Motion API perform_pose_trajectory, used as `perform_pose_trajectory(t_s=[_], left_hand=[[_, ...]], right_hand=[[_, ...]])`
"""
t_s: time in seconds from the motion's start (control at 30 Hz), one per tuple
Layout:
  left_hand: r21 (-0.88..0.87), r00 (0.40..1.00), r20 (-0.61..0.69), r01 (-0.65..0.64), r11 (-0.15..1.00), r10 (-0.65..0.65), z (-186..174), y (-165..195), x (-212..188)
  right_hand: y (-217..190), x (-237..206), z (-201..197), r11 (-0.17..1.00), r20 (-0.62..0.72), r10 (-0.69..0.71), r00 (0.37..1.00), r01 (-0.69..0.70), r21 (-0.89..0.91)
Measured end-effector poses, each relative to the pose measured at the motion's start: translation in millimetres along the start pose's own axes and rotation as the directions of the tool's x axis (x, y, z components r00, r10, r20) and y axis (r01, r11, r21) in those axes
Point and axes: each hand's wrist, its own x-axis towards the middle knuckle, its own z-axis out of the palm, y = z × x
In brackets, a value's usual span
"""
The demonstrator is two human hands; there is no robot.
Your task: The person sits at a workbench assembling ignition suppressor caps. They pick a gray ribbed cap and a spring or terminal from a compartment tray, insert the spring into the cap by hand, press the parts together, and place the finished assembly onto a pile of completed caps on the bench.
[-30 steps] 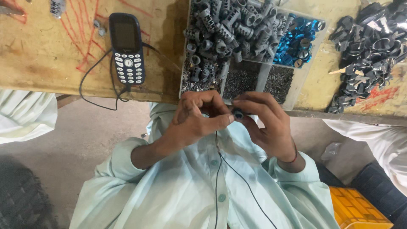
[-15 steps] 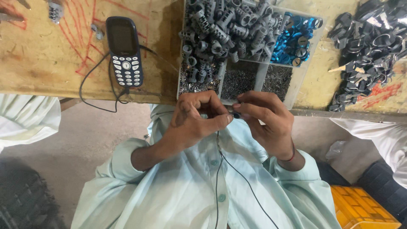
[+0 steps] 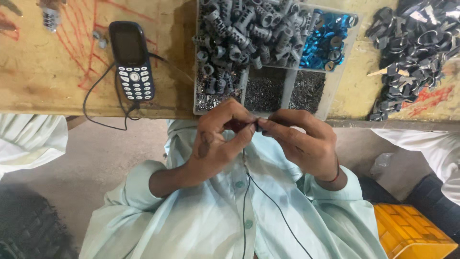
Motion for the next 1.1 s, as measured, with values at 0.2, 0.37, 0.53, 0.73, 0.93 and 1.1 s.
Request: perform_pose_trajectory(t_s=[0.2, 0.37, 0.53, 0.73, 0.93, 1.1], left_hand=[[-0.182, 0.948, 0.069, 0.32, 0.93, -0.312, -6, -2, 1], [-0.267, 0.941, 0.085, 0.339, 0.902, -0.328, -1, 0, 1], [-0.165, 0.946, 0.001, 0.319, 0.933, -0.323, 5, 7, -4], [-0.111, 0.963, 0.005, 0.268, 0.957, -0.269, 5, 18, -1], [0.403, 0.907, 0.053, -0.402, 0.822, 0.418, 12, 20, -4], [0.273, 0.956, -0.004, -0.282, 0.92, 0.294, 7, 8, -3]], right_hand=[[10, -9, 3, 0.994, -0.049, 0.084, 0.995, -0.081, 0.069], [22, -20, 15, 0.959, -0.107, 0.119, 0.987, -0.086, 0.269], [23, -27, 26, 0.984, -0.206, 0.066, 0.976, -0.03, 0.173], [21, -26, 27, 0.996, -0.254, -0.074, 0.964, 0.085, 0.033], [-2, -11, 22, 0.983, -0.192, -0.083, 0.978, 0.049, -0.174], [-11, 11, -14, 0.916, 0.155, 0.291, 0.944, -0.322, 0.239]])
